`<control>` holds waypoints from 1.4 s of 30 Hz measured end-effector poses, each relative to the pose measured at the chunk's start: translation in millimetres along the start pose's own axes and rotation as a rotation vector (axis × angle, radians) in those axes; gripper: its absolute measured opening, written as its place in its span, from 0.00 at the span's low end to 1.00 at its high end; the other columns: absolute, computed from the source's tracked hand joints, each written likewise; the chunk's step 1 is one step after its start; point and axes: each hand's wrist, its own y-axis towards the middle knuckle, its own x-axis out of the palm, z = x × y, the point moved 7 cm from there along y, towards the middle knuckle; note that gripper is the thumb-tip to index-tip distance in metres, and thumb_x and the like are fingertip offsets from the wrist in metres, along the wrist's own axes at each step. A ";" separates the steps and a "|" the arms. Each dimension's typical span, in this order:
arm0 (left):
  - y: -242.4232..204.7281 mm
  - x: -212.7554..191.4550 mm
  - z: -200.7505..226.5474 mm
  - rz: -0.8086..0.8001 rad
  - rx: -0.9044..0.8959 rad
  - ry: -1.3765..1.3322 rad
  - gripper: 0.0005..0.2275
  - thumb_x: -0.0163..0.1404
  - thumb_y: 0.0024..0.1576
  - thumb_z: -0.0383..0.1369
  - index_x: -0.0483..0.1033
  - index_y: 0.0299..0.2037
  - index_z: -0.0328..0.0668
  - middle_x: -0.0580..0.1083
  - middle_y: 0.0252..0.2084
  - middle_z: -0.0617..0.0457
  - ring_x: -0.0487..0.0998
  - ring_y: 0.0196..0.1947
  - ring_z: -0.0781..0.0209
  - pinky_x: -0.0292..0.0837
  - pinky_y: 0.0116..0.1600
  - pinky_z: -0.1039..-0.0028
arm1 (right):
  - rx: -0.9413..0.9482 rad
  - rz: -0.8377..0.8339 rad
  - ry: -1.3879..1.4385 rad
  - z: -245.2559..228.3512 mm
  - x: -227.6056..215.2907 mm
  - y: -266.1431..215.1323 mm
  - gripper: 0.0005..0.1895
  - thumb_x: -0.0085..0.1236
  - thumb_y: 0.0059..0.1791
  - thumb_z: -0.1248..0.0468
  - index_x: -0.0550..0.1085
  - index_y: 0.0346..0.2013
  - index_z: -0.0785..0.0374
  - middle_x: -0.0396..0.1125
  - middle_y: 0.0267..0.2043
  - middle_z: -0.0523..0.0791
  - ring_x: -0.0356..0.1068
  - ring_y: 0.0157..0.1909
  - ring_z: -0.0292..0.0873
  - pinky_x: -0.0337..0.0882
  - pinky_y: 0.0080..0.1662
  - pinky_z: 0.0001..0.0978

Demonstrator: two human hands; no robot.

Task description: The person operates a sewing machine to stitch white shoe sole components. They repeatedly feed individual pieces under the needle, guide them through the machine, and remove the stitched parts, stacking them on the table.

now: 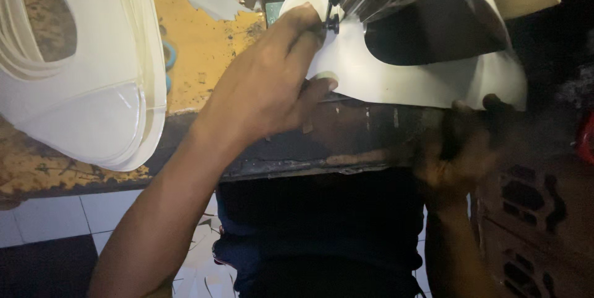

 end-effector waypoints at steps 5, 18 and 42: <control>2.4 0.5 -5.3 -0.016 -0.039 -0.024 0.21 0.63 0.58 0.36 0.74 0.52 0.25 0.68 0.60 0.38 0.77 0.54 0.40 0.76 0.55 0.56 | 0.000 0.023 0.087 -8.6 3.6 1.5 0.19 0.53 0.64 0.60 0.68 0.67 0.67 0.62 0.70 0.59 0.57 0.75 0.58 0.57 0.75 0.53; 7.9 5.3 -15.0 0.055 0.037 -0.032 0.20 0.63 0.61 0.35 0.67 0.50 0.28 0.65 0.61 0.42 0.75 0.56 0.39 0.76 0.54 0.55 | -0.004 0.156 0.258 -13.7 4.3 5.0 0.25 0.51 0.64 0.54 0.65 0.67 0.72 0.65 0.62 0.58 0.66 0.65 0.58 0.70 0.67 0.47; 17.6 11.7 -27.3 0.181 0.098 0.083 0.18 0.65 0.58 0.31 0.65 0.47 0.35 0.65 0.60 0.46 0.70 0.64 0.45 0.70 0.69 0.58 | 0.133 0.097 0.402 5.4 11.8 -5.1 0.24 0.46 0.61 0.51 0.66 0.58 0.72 0.60 0.61 0.63 0.62 0.65 0.61 0.68 0.63 0.51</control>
